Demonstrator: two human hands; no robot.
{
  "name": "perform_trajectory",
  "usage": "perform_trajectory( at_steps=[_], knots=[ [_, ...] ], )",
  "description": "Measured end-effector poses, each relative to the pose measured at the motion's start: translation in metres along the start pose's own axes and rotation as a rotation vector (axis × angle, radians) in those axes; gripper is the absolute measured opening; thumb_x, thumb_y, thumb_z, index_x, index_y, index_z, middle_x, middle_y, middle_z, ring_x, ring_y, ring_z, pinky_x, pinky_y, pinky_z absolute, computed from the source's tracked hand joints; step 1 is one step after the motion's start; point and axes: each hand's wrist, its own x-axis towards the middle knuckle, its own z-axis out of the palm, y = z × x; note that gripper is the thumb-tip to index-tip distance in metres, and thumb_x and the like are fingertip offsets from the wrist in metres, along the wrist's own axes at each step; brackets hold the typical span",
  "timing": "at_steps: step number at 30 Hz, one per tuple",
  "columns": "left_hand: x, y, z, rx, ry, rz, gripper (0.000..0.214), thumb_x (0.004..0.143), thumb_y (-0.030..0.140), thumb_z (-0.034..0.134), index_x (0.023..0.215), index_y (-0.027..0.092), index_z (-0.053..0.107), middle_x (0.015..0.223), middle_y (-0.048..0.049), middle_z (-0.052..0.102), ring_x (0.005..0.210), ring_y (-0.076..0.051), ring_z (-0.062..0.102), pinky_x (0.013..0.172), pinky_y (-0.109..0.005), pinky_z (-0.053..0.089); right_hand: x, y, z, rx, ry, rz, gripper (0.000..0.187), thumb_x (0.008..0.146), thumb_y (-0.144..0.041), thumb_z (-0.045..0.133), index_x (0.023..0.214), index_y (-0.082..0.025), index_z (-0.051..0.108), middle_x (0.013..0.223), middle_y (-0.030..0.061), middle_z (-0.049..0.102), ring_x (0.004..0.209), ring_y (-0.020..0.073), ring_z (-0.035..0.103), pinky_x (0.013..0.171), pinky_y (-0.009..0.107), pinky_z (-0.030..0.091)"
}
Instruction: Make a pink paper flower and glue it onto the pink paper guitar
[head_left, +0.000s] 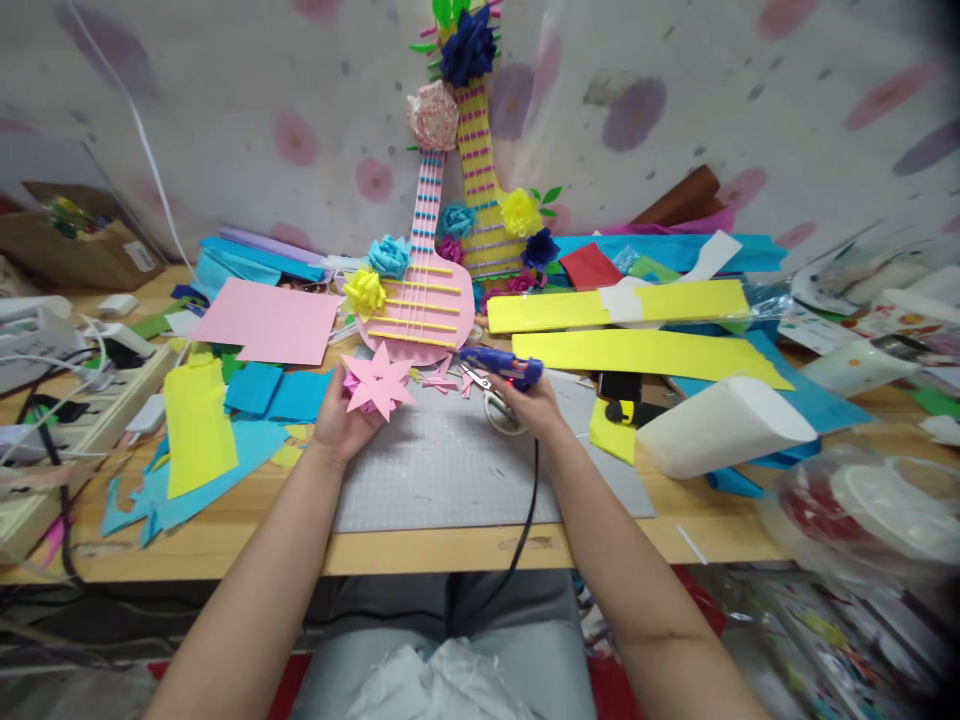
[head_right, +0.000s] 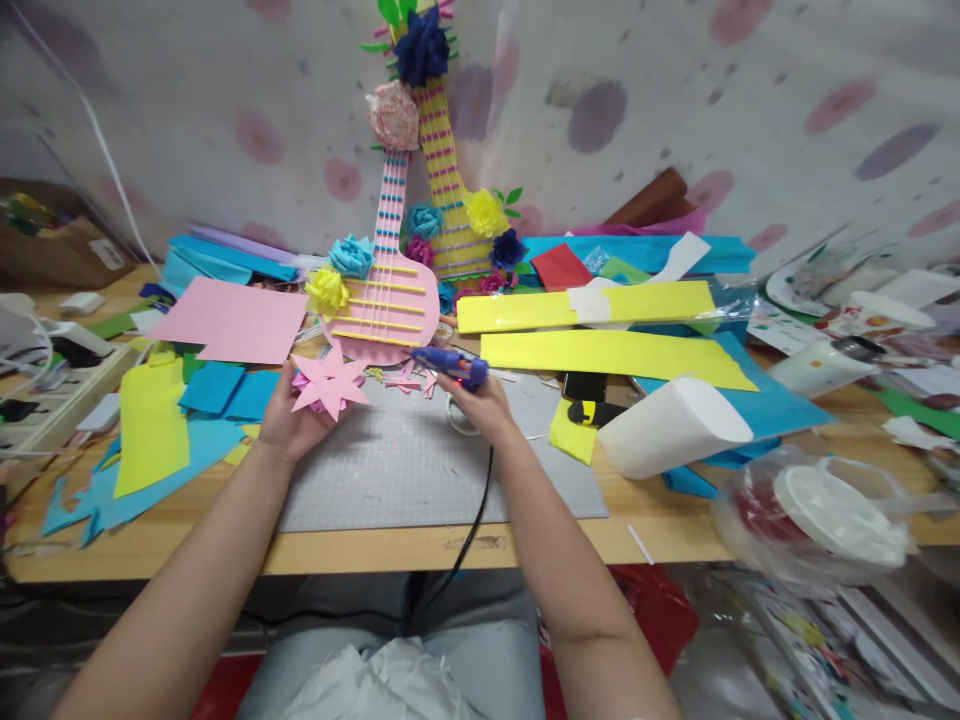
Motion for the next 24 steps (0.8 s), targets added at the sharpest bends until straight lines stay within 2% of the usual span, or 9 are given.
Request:
perform_trajectory(
  at_steps=[3, 7, 10, 14, 17, 19, 20, 22, 24],
  knots=[
    [-0.001, 0.005, 0.0, -0.064, -0.006, 0.009, 0.052, 0.087, 0.055, 0.033, 0.107, 0.015, 0.059, 0.094, -0.0106, 0.069, 0.088, -0.021, 0.065, 0.069, -0.032, 0.054, 0.01, 0.004, -0.037, -0.11, 0.121, 0.084, 0.051, 0.059, -0.057, 0.067, 0.082, -0.011, 0.07, 0.072, 0.007, 0.067, 0.062, 0.0173, 0.059, 0.062, 0.03, 0.047],
    [-0.004, 0.008, 0.003, -0.138, 0.017, 0.042, 0.052, 0.087, 0.054, 0.031, 0.102, 0.014, 0.061, 0.092, -0.0111, 0.069, 0.087, -0.022, 0.065, 0.066, -0.033, 0.055, 0.016, 0.017, -0.072, -0.333, 0.12, 0.138, 0.05, 0.062, -0.058, 0.064, 0.083, -0.014, 0.071, 0.079, 0.0084, 0.07, 0.076, 0.0234, 0.064, 0.071, 0.032, 0.048],
    [-0.004, 0.01, 0.002, -0.185, 0.037, 0.081, 0.048, 0.087, 0.052, 0.034, 0.1, 0.016, 0.061, 0.091, -0.0098, 0.068, 0.085, -0.022, 0.065, 0.064, -0.033, 0.055, 0.015, 0.029, -0.077, -0.491, 0.109, 0.172, 0.048, 0.064, -0.058, 0.061, 0.089, -0.019, 0.071, 0.09, 0.0084, 0.071, 0.091, 0.0269, 0.063, 0.08, 0.035, 0.047],
    [-0.001, 0.013, -0.005, -0.22, 0.063, 0.158, 0.043, 0.084, 0.053, 0.041, 0.098, 0.018, 0.062, 0.091, -0.0086, 0.068, 0.087, -0.023, 0.064, 0.064, -0.034, 0.055, 0.013, 0.037, -0.07, -0.614, 0.114, 0.229, 0.052, 0.065, -0.063, 0.058, 0.09, -0.02, 0.07, 0.094, 0.0102, 0.07, 0.094, 0.029, 0.063, 0.08, 0.038, 0.046],
    [0.003, 0.02, -0.011, -0.247, 0.098, 0.228, 0.042, 0.082, 0.054, 0.043, 0.097, 0.019, 0.061, 0.09, -0.0082, 0.067, 0.086, -0.021, 0.064, 0.064, -0.033, 0.055, 0.011, 0.035, -0.072, -0.624, 0.058, 0.195, 0.051, 0.065, -0.062, 0.058, 0.086, -0.018, 0.069, 0.091, 0.0114, 0.069, 0.091, 0.029, 0.062, 0.079, 0.039, 0.046],
    [0.005, 0.026, -0.013, -0.272, 0.12, 0.276, 0.043, 0.083, 0.054, 0.041, 0.096, 0.018, 0.061, 0.089, -0.0086, 0.067, 0.085, -0.021, 0.064, 0.065, -0.032, 0.055, 0.006, 0.031, -0.079, -0.568, 0.05, 0.145, 0.055, 0.061, -0.06, 0.063, 0.094, -0.016, 0.066, 0.095, 0.0118, 0.067, 0.09, 0.027, 0.062, 0.079, 0.038, 0.047],
    [0.006, 0.031, -0.014, -0.281, 0.124, 0.302, 0.044, 0.084, 0.054, 0.039, 0.096, 0.018, 0.06, 0.089, -0.0091, 0.067, 0.087, -0.021, 0.063, 0.066, -0.032, 0.055, 0.002, 0.028, -0.084, -0.535, 0.092, 0.12, 0.063, 0.057, -0.059, 0.067, 0.102, -0.015, 0.062, 0.101, 0.0127, 0.065, 0.09, 0.0261, 0.061, 0.079, 0.038, 0.047],
    [0.008, 0.04, -0.014, -0.29, 0.115, 0.358, 0.047, 0.085, 0.055, 0.035, 0.097, 0.017, 0.06, 0.092, -0.0102, 0.067, 0.092, -0.022, 0.062, 0.068, -0.032, 0.055, -0.009, 0.017, -0.094, -0.505, 0.271, 0.074, 0.081, 0.05, -0.058, 0.072, 0.114, -0.013, 0.052, 0.113, 0.0159, 0.057, 0.093, 0.0257, 0.058, 0.079, 0.039, 0.047],
    [0.011, 0.05, -0.014, -0.288, 0.104, 0.397, 0.05, 0.085, 0.056, 0.033, 0.097, 0.016, 0.059, 0.095, -0.0104, 0.067, 0.095, -0.022, 0.061, 0.07, -0.032, 0.055, -0.02, -0.003, -0.098, -0.512, 0.442, -0.069, 0.082, 0.052, -0.056, 0.072, 0.118, -0.015, 0.046, 0.113, 0.0142, 0.055, 0.098, 0.025, 0.055, 0.083, 0.041, 0.045]
  ],
)
